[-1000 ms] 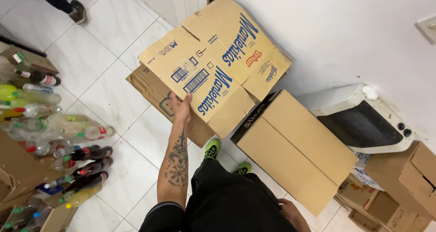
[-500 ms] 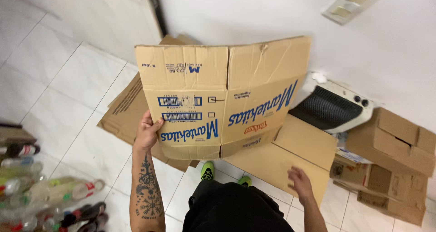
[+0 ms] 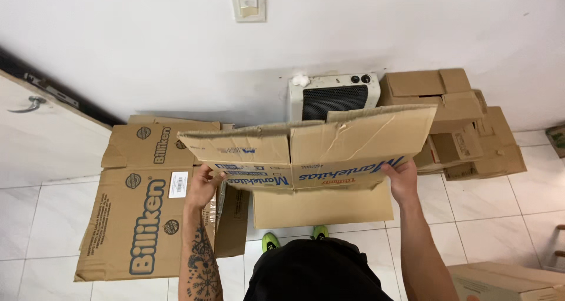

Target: The person picks up flat cardboard pieces from the floor, folds them into boxes by tucking in the flaps, and places them against a wall.

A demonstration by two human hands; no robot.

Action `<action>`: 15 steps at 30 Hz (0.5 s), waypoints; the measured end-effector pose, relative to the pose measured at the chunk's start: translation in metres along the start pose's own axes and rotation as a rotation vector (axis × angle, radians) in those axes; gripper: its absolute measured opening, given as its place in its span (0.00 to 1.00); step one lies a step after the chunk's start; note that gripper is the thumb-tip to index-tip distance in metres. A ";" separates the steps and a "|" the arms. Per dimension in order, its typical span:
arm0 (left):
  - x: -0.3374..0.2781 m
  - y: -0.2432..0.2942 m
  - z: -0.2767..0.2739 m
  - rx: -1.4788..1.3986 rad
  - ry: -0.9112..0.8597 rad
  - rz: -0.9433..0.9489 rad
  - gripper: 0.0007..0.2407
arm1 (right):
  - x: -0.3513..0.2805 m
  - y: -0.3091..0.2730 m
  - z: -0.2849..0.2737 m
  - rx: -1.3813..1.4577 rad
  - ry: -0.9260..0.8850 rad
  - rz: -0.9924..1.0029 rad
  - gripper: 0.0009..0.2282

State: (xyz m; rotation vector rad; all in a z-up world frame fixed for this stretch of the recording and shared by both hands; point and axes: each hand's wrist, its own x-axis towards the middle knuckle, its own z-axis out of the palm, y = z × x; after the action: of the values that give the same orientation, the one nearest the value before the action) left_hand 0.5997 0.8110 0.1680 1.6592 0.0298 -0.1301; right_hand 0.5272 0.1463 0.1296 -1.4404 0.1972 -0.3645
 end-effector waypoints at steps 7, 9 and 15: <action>-0.001 0.075 0.066 -0.045 0.002 0.094 0.30 | -0.032 -0.003 -0.031 -0.175 -0.001 -0.020 0.43; 0.010 0.054 0.071 -0.029 -0.001 0.042 0.32 | -0.040 -0.003 -0.034 -0.193 0.007 -0.014 0.47; -0.005 0.120 0.102 -0.160 -0.060 0.070 0.45 | -0.060 -0.025 -0.017 -0.323 -0.088 0.003 0.49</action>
State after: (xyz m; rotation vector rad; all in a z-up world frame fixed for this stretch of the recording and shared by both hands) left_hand 0.5996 0.6990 0.2781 1.4938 -0.0620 -0.1209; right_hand 0.4625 0.1494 0.1472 -1.7706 0.1927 -0.2738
